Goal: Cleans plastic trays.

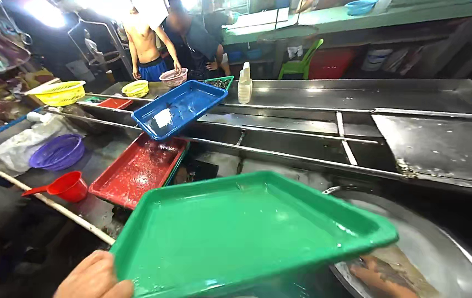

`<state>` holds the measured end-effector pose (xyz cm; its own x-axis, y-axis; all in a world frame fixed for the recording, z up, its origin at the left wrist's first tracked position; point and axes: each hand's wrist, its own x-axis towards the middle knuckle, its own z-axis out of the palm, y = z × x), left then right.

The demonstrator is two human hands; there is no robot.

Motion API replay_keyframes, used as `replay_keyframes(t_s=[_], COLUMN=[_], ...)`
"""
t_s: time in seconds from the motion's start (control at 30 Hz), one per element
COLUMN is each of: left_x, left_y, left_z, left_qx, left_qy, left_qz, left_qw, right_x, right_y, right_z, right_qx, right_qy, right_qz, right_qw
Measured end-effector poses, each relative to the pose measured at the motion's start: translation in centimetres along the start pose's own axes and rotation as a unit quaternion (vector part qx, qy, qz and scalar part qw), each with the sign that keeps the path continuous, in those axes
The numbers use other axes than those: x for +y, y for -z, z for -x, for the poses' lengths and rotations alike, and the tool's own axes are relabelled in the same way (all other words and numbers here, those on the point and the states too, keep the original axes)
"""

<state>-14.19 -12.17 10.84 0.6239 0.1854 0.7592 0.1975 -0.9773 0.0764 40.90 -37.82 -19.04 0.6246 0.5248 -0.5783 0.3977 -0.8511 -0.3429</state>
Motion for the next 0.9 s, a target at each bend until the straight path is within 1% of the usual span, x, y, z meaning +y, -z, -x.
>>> replay_keyframes(t_s=[0.07, 0.13, 0.23, 0.3, 0.37, 0.43, 0.47, 0.53, 0.6, 0.67, 0.7, 0.73, 0.77, 0.8, 0.83, 0.9], left_x=[0.1, 0.2, -0.3, -0.8, -1.0, -0.9, -0.8, -0.8, -0.6, -0.1, 0.0, -0.1, -0.5, -0.9, -1.5, -3.2], left_y=[-2.0, -4.5, -7.5, -7.9, -7.6, -7.9, -8.4, -9.9, -12.0, -14.8, -16.3, -17.8, -19.3, -20.7, -22.1, -24.5], left_z=[0.1, -0.1, 0.1, -0.6, -1.4, -1.6, -1.3, 0.0, 1.8, 4.4, 5.7, 7.0, 8.0, 8.9, 9.4, 9.5], left_qx=[-0.021, -0.026, -0.018, -0.007, 0.009, -0.013, -0.036, -0.052, -0.034, -0.033, -0.052, -0.087, -0.134, -0.186, -0.237, -0.339], left_qy=[0.006, 0.008, -0.01, 0.006, 0.053, 0.094, 0.096, 0.064, 0.025, 0.006, 0.005, 0.01, 0.019, 0.03, 0.044, 0.074], left_qz=[0.021, 0.015, 0.0, -0.005, -0.002, 0.01, 0.021, 0.016, -0.02, -0.043, -0.043, -0.039, -0.031, -0.021, -0.002, 0.042], left_qw=[1.0, 1.0, 1.0, 1.0, 0.999, 0.995, 0.994, 0.996, 0.999, 0.999, 0.998, 0.995, 0.99, 0.982, 0.971, 0.937], right_x=[-1.4, -1.8, -0.6, 0.0, 1.0, 1.4, 1.0, 0.1, -0.3, -0.5, -0.3, -0.2, 0.1, 0.3, 0.0, -1.0], right_y=[-0.3, -0.6, -1.3, -1.3, -1.4, -1.4, -1.2, -0.8, -0.5, 0.0, 0.2, 0.2, -0.1, -0.5, -0.8, -1.2], right_z=[0.1, 0.0, -1.0, -1.1, -1.0, -0.3, 0.5, 2.1, 3.0, 3.8, 3.9, 3.7, 3.3, 2.8, 2.8, 3.0], right_qx=[0.002, 0.004, 0.015, 0.015, 0.014, 0.024, 0.029, 0.026, 0.018, 0.036, 0.065, 0.101, 0.135, 0.15, 0.138, 0.081], right_qy=[0.014, 0.035, 0.062, 0.064, 0.056, 0.059, 0.058, 0.051, 0.033, -0.021, -0.056, -0.087, -0.107, -0.11, -0.09, -0.006], right_qz=[0.008, -0.021, -0.068, -0.079, -0.077, -0.077, -0.078, -0.074, -0.063, -0.073, -0.095, -0.126, -0.141, -0.129, -0.094, -0.024], right_qw=[1.0, 0.999, 0.996, 0.995, 0.995, 0.995, 0.995, 0.996, 0.997, 0.996, 0.992, 0.983, 0.975, 0.974, 0.982, 0.996])
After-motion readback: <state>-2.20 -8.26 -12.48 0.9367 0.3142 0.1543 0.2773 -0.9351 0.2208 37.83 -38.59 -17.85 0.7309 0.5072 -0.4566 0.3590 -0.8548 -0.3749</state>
